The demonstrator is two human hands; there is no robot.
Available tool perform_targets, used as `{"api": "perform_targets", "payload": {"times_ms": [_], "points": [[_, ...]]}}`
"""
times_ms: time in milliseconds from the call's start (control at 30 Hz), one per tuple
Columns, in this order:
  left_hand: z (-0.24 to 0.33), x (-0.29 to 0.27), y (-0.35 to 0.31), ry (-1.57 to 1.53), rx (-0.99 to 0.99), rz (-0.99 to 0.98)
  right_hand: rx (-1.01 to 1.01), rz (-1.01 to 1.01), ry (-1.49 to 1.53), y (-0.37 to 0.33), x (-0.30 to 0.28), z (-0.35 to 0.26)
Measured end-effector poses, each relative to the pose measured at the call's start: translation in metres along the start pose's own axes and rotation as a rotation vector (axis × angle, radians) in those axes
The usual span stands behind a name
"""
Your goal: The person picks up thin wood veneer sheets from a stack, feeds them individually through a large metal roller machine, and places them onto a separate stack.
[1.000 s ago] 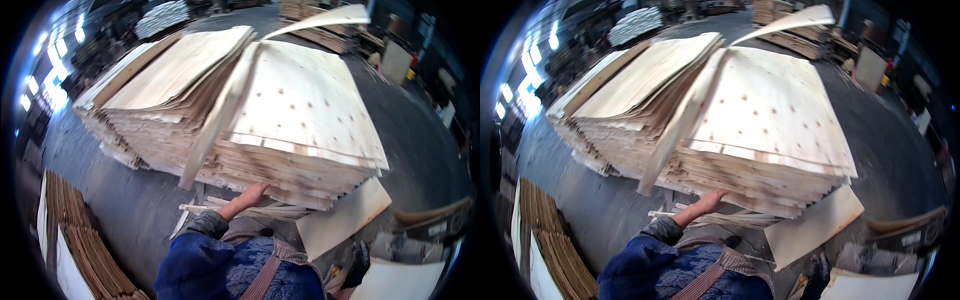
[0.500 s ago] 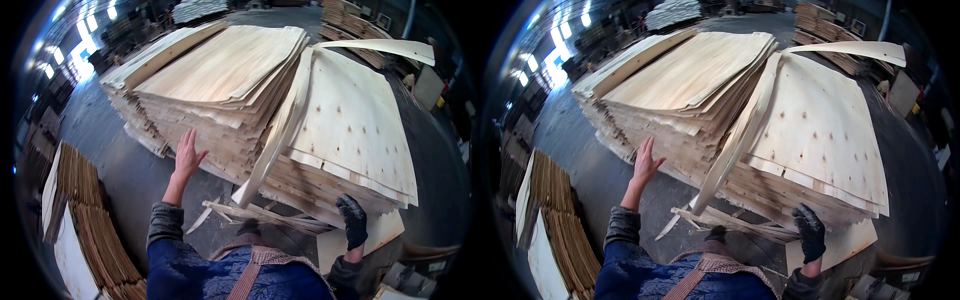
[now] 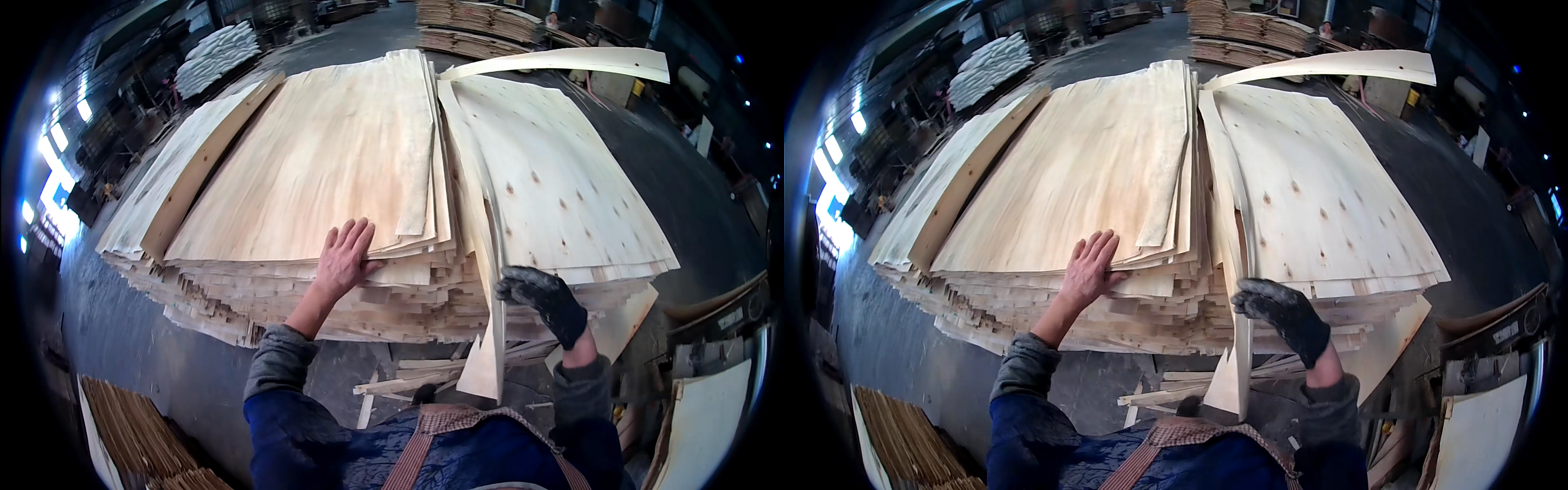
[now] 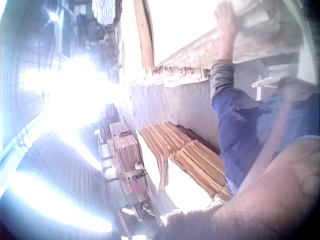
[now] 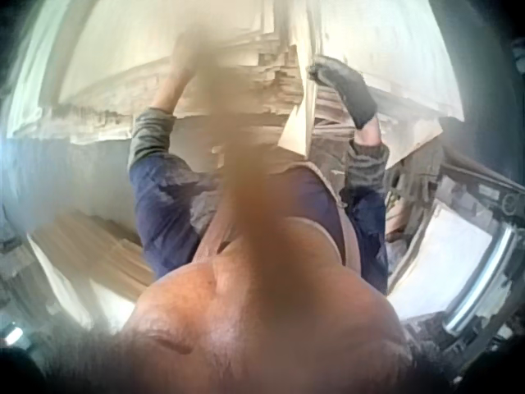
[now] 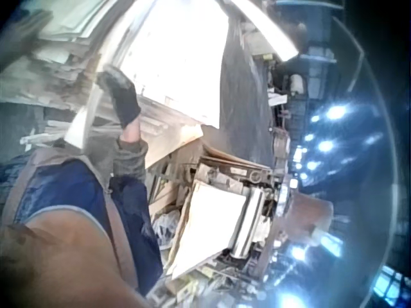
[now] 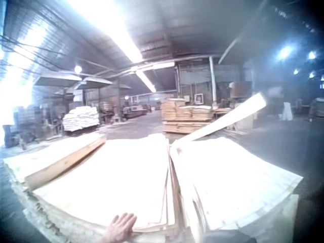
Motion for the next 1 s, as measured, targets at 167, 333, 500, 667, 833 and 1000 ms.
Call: {"api": "perform_targets", "payload": {"times_ms": [167, 333, 500, 667, 833, 1000], "points": [[-0.017, -0.01, 0.012, -0.062, 0.117, 0.049, 0.072, -0.047, 0.113, 0.043, 0.041, 0.009], [-0.034, -0.051, 0.032, -0.135, 0.13, 0.224, 0.19, -0.074, 0.364, 0.079, 0.065, 0.018], [-0.028, -0.041, 0.032, -0.087, 0.209, 0.248, 0.012, -0.06, 0.671, 0.135, 0.106, 0.038], [-0.019, -0.004, 0.017, 0.095, 0.167, 0.21, 0.034, 0.345, 0.771, 0.186, 0.134, 0.064], [-0.014, 0.018, 0.013, 0.181, 0.088, 0.037, -0.081, 0.592, 0.558, 0.204, 0.101, 0.118], [-0.013, 0.012, 0.01, 0.159, 0.031, -0.17, -0.149, 0.531, 0.659, 0.19, 0.112, 0.095]]}}
Point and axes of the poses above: each hand's wrist, its own y-axis towards the middle knuckle, its own x-axis out of the palm, z = x × y, the point moved 7 cm from there along y, towards the middle knuckle, and after that the axes turned 5 degrees about -y, right-handed, at the moved point
